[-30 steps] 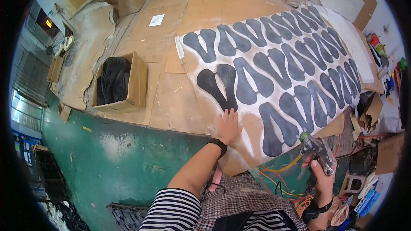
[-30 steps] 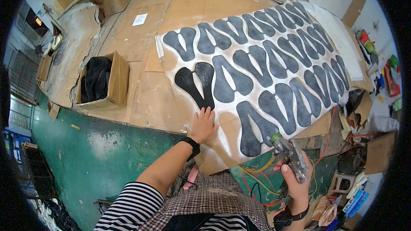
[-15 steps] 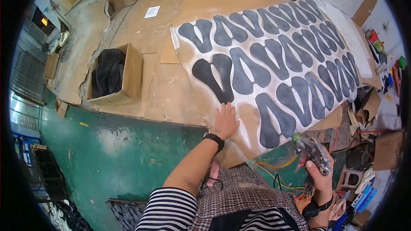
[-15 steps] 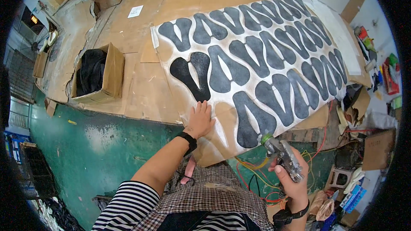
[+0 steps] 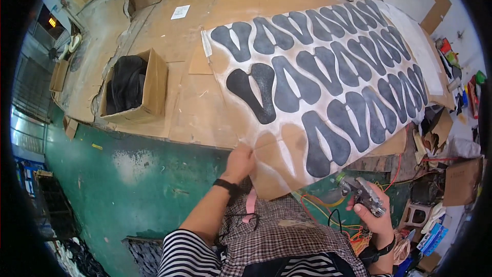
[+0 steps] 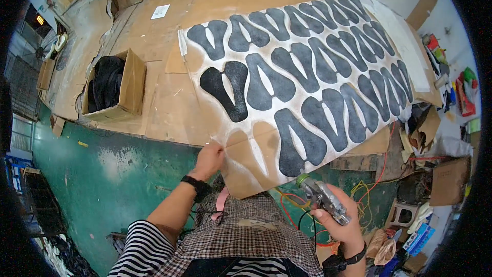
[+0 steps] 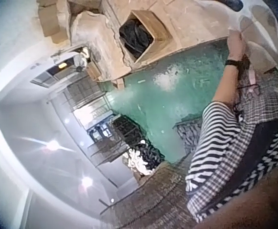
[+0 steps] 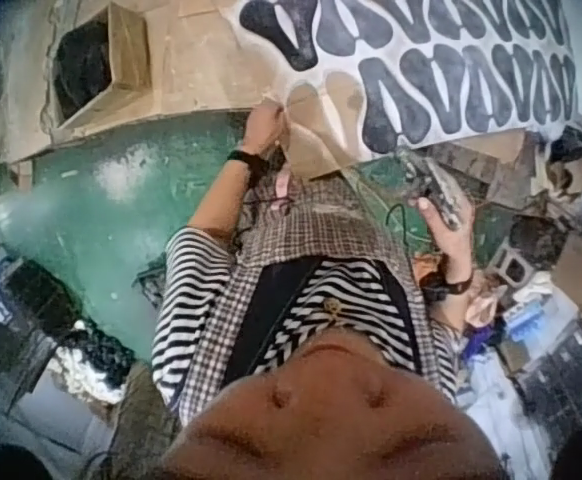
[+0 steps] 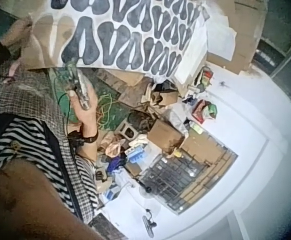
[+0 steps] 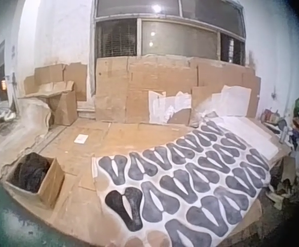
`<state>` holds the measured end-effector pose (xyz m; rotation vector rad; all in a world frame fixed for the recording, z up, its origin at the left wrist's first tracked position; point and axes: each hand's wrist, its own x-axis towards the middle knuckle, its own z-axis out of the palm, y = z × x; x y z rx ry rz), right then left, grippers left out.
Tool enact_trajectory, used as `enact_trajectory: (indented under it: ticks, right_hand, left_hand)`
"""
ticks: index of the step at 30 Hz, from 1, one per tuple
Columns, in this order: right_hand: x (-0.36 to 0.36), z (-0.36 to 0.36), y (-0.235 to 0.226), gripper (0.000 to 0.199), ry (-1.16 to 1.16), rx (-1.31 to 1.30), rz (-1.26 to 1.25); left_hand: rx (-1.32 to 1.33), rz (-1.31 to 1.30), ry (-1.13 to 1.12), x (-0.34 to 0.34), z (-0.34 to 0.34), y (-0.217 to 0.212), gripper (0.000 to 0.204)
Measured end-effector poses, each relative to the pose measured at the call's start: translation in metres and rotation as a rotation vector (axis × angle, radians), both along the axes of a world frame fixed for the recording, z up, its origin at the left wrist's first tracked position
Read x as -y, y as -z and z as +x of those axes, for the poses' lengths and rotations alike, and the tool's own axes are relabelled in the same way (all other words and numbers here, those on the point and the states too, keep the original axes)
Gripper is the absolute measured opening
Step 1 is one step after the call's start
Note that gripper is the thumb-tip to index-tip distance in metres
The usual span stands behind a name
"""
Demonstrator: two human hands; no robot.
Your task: Apply glue to bicycle seat covers and attach them to the seat frames.
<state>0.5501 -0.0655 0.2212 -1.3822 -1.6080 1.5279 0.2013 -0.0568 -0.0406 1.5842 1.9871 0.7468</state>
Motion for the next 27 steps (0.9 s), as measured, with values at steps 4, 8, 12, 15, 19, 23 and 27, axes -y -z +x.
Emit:
enact_trajectory:
  ticks: [4,8,12,15,19,23,27]
  right_hand:
    - [-0.004,-0.001,-0.007,0.058,0.091,-0.048,-0.012]
    - [-0.002,0.015,-0.003,0.056,-0.006,0.029,-0.048]
    - [-0.002,0.0,-0.002,0.055,0.059,-0.067,-0.012]
    - [-0.005,-0.004,-0.001,0.057,0.172,-0.075,0.045]
    - [0.0,0.0,0.004,0.059,0.116,-0.08,0.017]
    - [-0.003,-0.013,0.003,0.053,0.214,-0.137,0.075]
    - [-0.007,-0.01,0.002,0.053,0.231,-0.084,0.091]
  left_hand:
    - [0.016,-0.202,-0.145,0.046,-0.052,0.028,0.018]
    - [0.056,-0.265,-0.244,0.089,-0.091,0.083,0.02]
    - [0.124,-0.492,-0.386,0.122,-0.107,0.124,0.026]
    - [0.251,-0.65,-0.498,0.147,-0.114,0.144,0.027]
    - [0.437,-0.665,-0.686,0.15,-0.112,0.137,0.024]
    - [0.595,-0.731,-0.708,0.132,-0.105,0.11,0.013]
    - [0.547,-0.721,-0.684,0.132,-0.108,0.124,0.015]
